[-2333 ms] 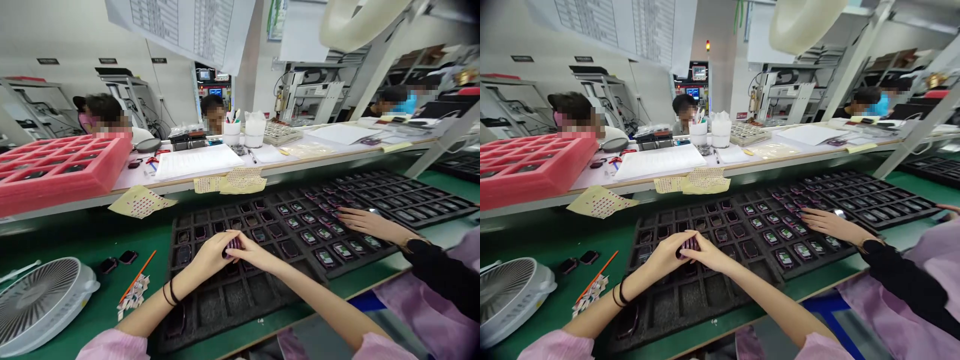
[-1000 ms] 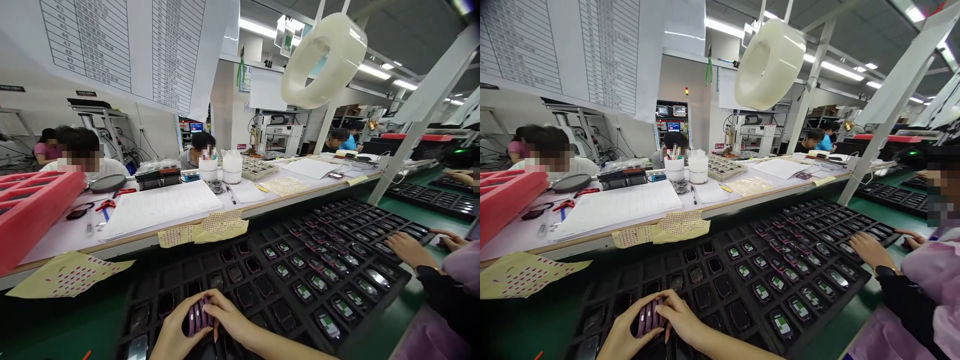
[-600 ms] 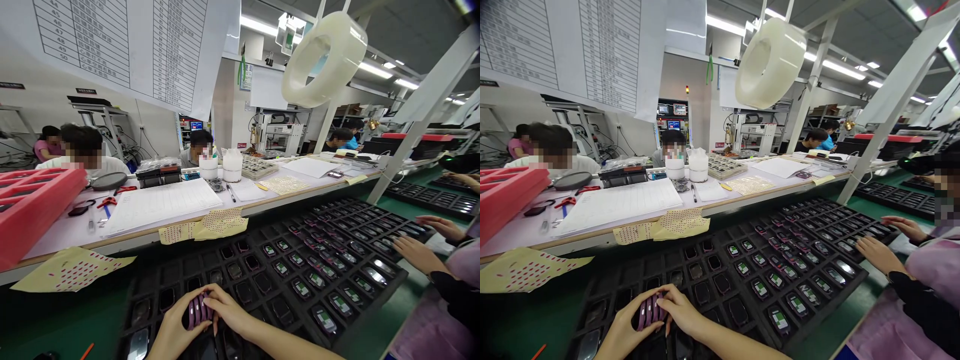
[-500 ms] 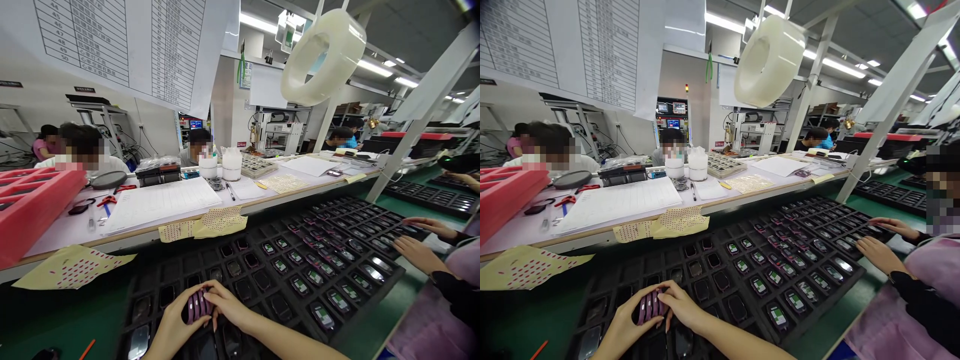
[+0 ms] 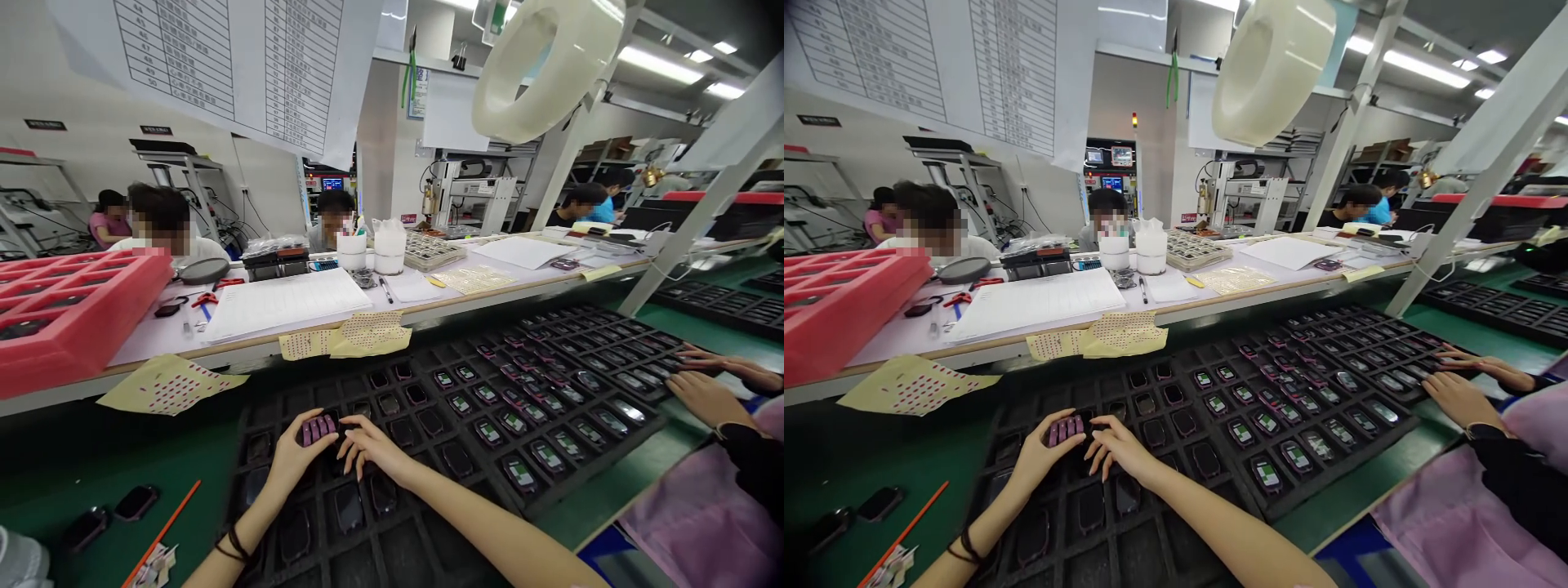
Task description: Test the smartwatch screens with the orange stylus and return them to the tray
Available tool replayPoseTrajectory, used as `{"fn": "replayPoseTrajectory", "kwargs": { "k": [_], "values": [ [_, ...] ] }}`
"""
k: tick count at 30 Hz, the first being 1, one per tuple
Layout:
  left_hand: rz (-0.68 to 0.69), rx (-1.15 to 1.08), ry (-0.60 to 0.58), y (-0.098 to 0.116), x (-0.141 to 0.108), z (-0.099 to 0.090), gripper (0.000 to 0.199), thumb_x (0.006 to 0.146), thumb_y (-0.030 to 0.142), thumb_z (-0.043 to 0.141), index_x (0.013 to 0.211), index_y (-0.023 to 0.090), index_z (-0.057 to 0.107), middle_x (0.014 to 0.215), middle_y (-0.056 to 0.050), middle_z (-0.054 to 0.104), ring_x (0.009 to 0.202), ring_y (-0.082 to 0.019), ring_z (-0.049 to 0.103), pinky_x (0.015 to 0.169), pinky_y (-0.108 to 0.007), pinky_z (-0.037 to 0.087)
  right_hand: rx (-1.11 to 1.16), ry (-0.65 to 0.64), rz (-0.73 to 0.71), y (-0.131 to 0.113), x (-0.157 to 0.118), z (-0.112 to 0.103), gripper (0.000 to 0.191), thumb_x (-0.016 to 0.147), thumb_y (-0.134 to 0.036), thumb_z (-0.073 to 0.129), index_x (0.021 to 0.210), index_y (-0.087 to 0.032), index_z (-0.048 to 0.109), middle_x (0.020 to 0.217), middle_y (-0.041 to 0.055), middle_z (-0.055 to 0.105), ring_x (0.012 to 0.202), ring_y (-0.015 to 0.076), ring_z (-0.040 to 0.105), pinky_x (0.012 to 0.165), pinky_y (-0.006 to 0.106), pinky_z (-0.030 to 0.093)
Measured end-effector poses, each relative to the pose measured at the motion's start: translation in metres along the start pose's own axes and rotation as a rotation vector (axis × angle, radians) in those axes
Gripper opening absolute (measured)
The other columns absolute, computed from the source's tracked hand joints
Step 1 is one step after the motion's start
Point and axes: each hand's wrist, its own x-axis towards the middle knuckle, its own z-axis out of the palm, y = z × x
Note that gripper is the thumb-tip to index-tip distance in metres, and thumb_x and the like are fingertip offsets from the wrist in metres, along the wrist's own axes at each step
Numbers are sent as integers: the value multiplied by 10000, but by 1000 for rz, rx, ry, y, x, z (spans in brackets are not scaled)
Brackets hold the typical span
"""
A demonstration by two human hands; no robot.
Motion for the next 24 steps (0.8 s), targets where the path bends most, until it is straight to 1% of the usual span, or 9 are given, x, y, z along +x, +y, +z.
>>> {"fn": "replayPoseTrajectory", "kwargs": {
  "k": [3,5,13,19,22,24],
  "values": [
    [-64,-47,29,1,1,0,539,552,464,737,1005,186,648,1067,-89,687,1017,-270,636,925,-393,494,-11,15,-6,-2,-2,1,571,767,-542,598,1166,-169,431,703,9,636,519,141,615,403,217,436],
    [-83,-63,40,3,0,0,546,545,464,734,1001,178,645,1062,-93,688,1017,-268,637,924,-386,495,-19,27,-9,-3,-3,2,559,777,-528,594,1170,-167,431,695,7,635,519,140,613,412,218,433],
    [-50,-49,37,6,-3,-1,551,556,467,730,1014,173,639,1058,-95,691,1011,-261,640,916,-385,497,-20,34,-20,-6,-7,5,551,773,-531,585,1156,-168,428,671,-10,627,518,135,610,424,222,435],
    [-57,-51,28,4,-2,0,559,567,462,728,1029,164,626,1072,-103,681,1018,-263,633,929,-399,483,-46,20,-15,-6,-6,3,516,796,-529,556,1151,-176,428,684,-6,621,537,135,609,445,226,443],
    [-59,-52,27,5,-3,0,553,574,449,733,1032,159,623,1076,-103,677,1019,-259,630,931,-395,481,-159,36,-13,-8,-9,5,460,842,-517,487,1137,-167,452,678,-2,590,533,136,588,451,241,443],
    [-55,-68,28,6,-3,0,542,576,435,738,1029,161,622,1073,-95,677,1016,-251,631,919,-380,490,-375,34,-93,-13,-19,12,390,880,-465,448,1126,-166,498,729,22,591,603,151,595,526,285,478]
  ]
}}
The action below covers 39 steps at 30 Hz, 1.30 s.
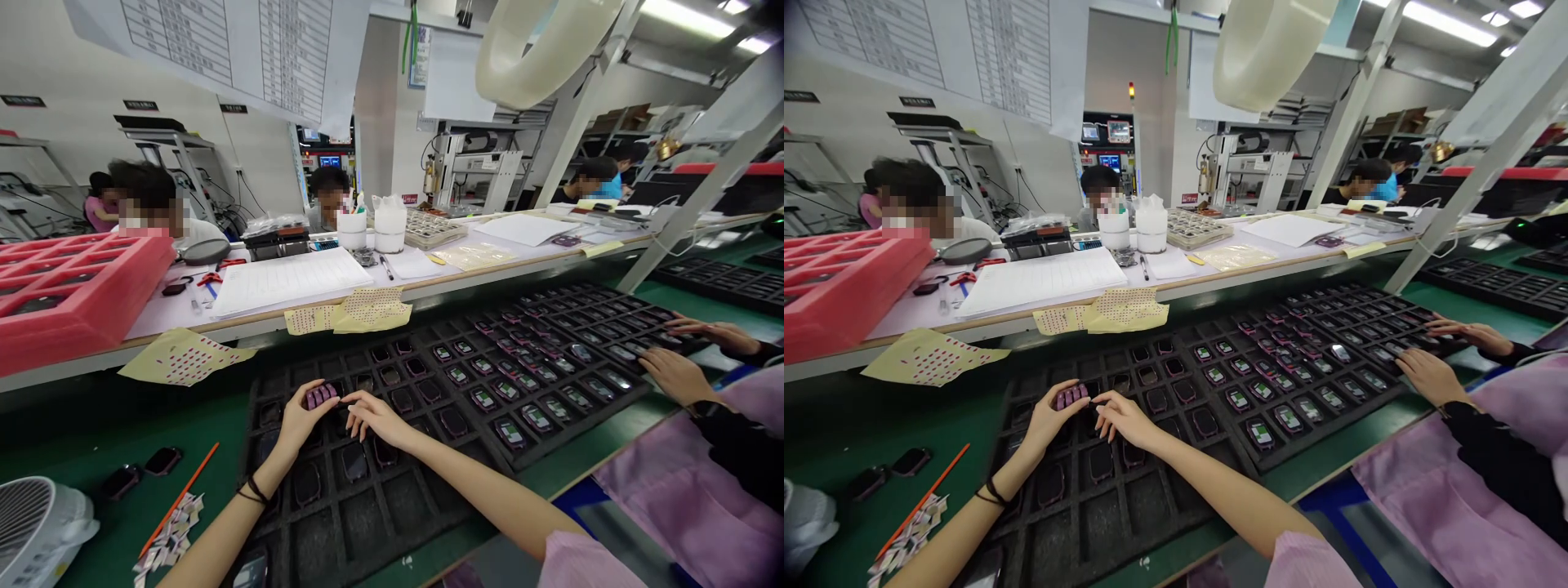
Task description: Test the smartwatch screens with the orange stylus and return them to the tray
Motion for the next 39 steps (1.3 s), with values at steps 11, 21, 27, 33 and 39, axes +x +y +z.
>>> {"fn": "replayPoseTrajectory", "kwargs": {
  "k": [11,21,27,33,39],
  "values": [
    [0,8,4,-7,2,2,565,573,447,757,1047,169,625,1066,-79,673,1005,-237,625,930,-367,475,-919,-427,-584,-19,-84,41,402,917,-339,493,1317,-302,478,1444,45,418,1372,193,301,1135,432,176],
    [9,-19,-17,-8,-2,3,549,598,415,759,1067,173,607,1071,-71,662,991,-214,624,906,-335,482,-719,-420,-302,-27,-135,28,810,748,-242,704,1441,-323,294,1466,77,370,1392,281,249,1140,534,88],
    [107,32,-29,-5,-7,3,564,615,400,769,1095,160,597,1079,-81,657,991,-220,623,915,-350,481,-496,-559,-113,-58,-139,-3,518,827,-305,622,1328,-330,494,1292,61,581,1282,273,450,1118,545,192],
    [466,272,-148,25,-38,3,591,713,336,723,1243,200,499,1211,-86,602,1112,-228,581,991,-358,458,-109,116,16,-44,-64,-16,560,865,-418,531,1383,-266,383,1271,101,545,1127,220,559,1009,490,393],
    [609,599,-282,41,-80,2,677,774,52,478,1406,193,279,1218,-137,572,1122,-254,564,913,-396,515,-130,26,-73,-10,-20,35,587,770,-416,620,1299,-231,446,1322,90,483,1301,249,382,1120,470,229]
  ]
}}
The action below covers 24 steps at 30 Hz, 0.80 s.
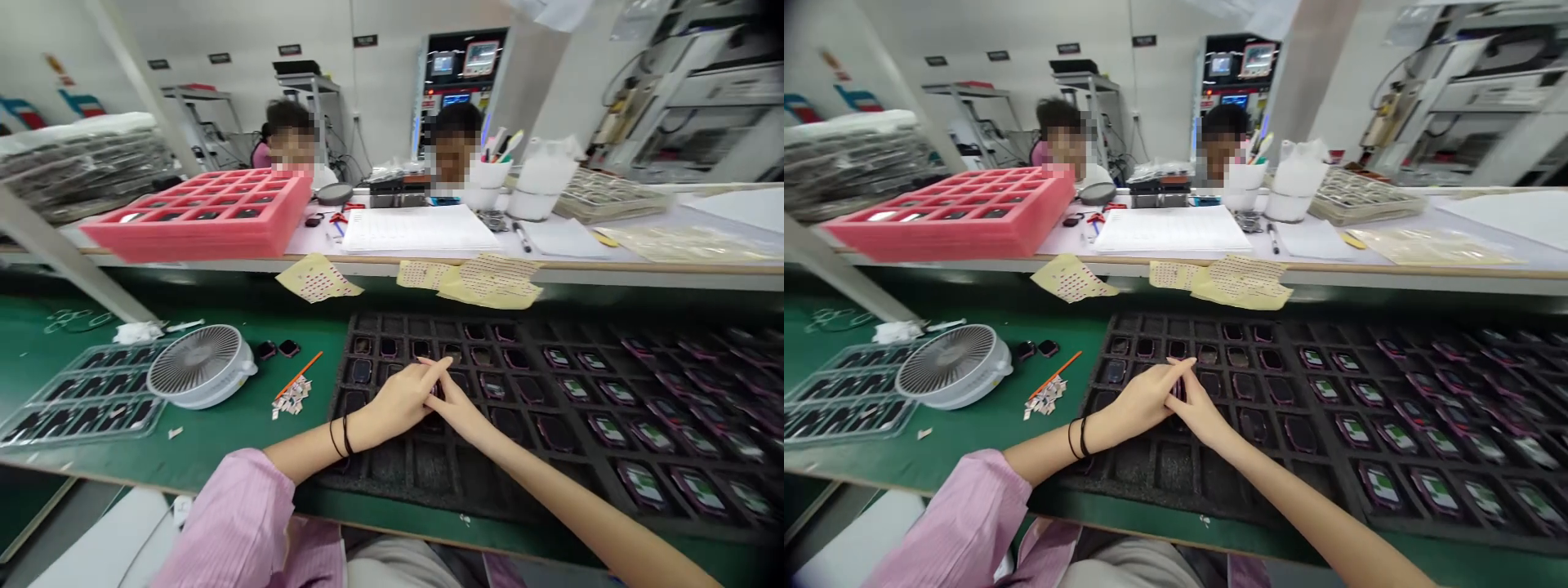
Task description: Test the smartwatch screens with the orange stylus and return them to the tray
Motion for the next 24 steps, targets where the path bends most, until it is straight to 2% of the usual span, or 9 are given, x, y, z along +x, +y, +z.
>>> {"fn": "replayPoseTrajectory", "kwargs": {
  "k": [2,4,7,8,10,12,14,18,24],
  "values": [
    [-40,74,-20,5,-8,-5,682,770,36,457,1410,174,264,1218,-150,567,1127,-266,555,909,-398,514,54,4,17,0,2,17,555,745,-407,635,1250,-234,483,1293,83,509,1290,253,396,1117,454,240],
    [-77,92,-25,6,-16,-15,674,795,102,514,1413,161,252,1237,-156,556,1132,-279,550,922,-408,503,166,4,93,-4,3,28,507,723,-396,651,1185,-236,516,1243,69,546,1227,251,463,1064,436,333],
    [-132,13,-21,-7,-36,-40,722,794,326,628,1402,166,273,1301,-152,518,1169,-283,525,968,-410,469,407,-73,304,-14,3,31,447,745,-390,628,1151,-237,519,1060,59,616,922,228,616,748,381,522],
    [-179,-10,-4,-16,-46,-50,678,797,381,624,1372,175,329,1303,-141,518,1176,-275,521,983,-400,457,498,-110,369,-17,3,30,432,765,-386,605,1158,-233,511,983,58,628,800,210,626,627,345,518],
    [-360,12,66,-40,-72,-70,369,868,358,523,1198,192,520,1183,-106,591,1110,-245,560,968,-374,452,651,-146,452,-19,3,23,391,798,-372,556,1154,-215,512,867,57,630,650,182,602,502,297,464],
    [-582,121,102,-66,-100,-84,169,856,275,524,933,174,636,982,-103,638,985,-254,601,905,-373,464,746,-126,487,-17,3,16,333,819,-355,512,1113,-200,535,836,65,632,622,172,592,485,287,440],
    [-763,202,82,-88,-124,-91,137,824,214,531,769,165,647,848,-99,630,855,-244,615,806,-342,480,790,-110,505,-14,2,11,299,837,-349,473,1082,-198,555,835,72,634,625,171,591,487,289,433],
    [-844,224,37,-109,-144,-88,106,780,224,575,795,160,658,862,-89,618,778,-211,608,692,-280,464,818,-113,488,-13,2,9,302,843,-349,452,1077,-199,572,843,77,644,634,180,593,493,298,428],
    [-941,237,-71,-111,-135,-87,139,793,235,544,798,141,647,923,-88,644,783,-186,635,678,-246,449,917,-83,461,-29,-2,4,320,798,-317,535,1076,-169,593,851,96,668,645,198,601,493,294,432]
  ]
}}
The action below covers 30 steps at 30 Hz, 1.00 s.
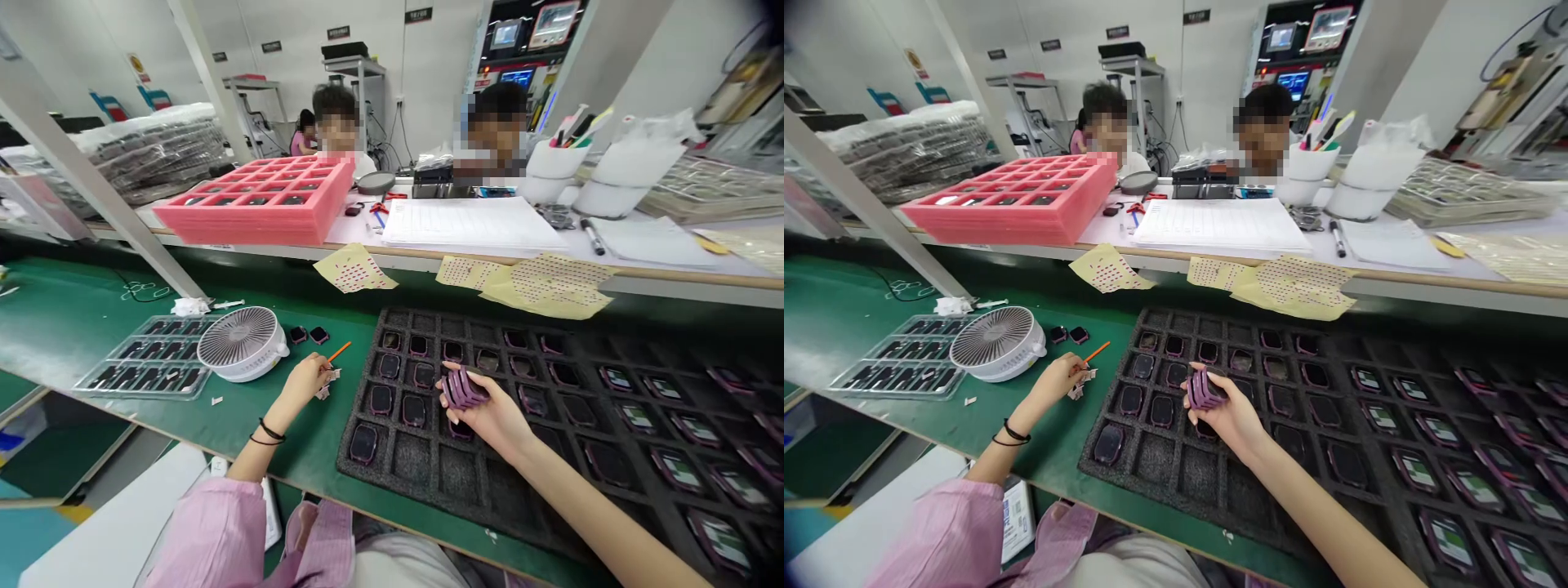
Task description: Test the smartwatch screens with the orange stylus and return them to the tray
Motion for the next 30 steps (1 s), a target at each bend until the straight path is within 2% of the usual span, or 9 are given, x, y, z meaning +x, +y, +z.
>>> {"fn": "replayPoseTrajectory", "kwargs": {
  "k": [3,7,10,13,16,19,23,25,30],
  "values": [
    [13,-76,32,1,-1,-5,141,775,260,559,731,150,636,870,-86,668,766,-202,649,672,-264,467,46,19,-49,-9,-14,5,314,791,-311,546,1071,-176,597,860,95,671,648,210,604,494,303,439],
    [16,-496,44,13,-4,-12,274,749,428,603,729,155,616,758,-76,699,718,-218,666,670,-314,517,112,54,-153,-13,-37,11,318,795,-318,541,1079,-184,595,877,96,666,651,210,602,482,299,433],
    [98,-817,-7,38,-7,-15,343,666,473,704,699,150,592,841,-92,720,804,-223,677,739,-328,537,169,84,-213,-6,-46,17,310,802,-325,527,1068,-183,599,873,97,661,646,201,596,478,290,429],
    [210,-951,-113,74,-12,-15,333,691,439,716,726,142,569,845,-90,713,811,-204,677,708,-294,536,188,113,-286,5,-48,21,298,810,-316,527,1076,-197,589,881,90,657,668,204,600,489,295,437],
    [380,-935,-173,107,-19,-14,285,803,408,623,872,133,595,768,-49,661,691,-149,649,624,-253,523,192,131,-330,16,-46,25,296,820,-306,528,1094,-203,579,889,84,655,687,204,604,508,303,451],
    [641,-738,-57,131,-27,-11,244,900,330,502,1000,158,643,841,-50,606,731,-117,604,682,-244,507,212,125,-306,21,-45,28,305,828,-310,518,1101,-191,582,885,86,654,678,200,606,509,301,450],
    [903,-526,76,146,-31,-3,226,928,245,453,994,165,653,874,-56,581,810,-116,571,736,-225,481,244,99,-262,20,-46,30,309,828,-324,522,1100,-193,588,890,86,658,675,205,610,505,300,442],
    [917,-477,75,146,-29,1,206,930,228,445,969,156,634,900,-58,582,826,-117,569,749,-221,478,255,92,-244,19,-45,28,316,827,-332,529,1105,-196,589,891,87,661,673,205,611,508,298,437],
    [787,-348,17,135,-18,9,151,917,211,459,939,167,602,911,-38,585,821,-121,577,755,-226,479,286,182,-251,14,-42,15,312,816,-344,533,1073,-181,603,890,96,669,676,200,612,525,291,431]
  ]
}}
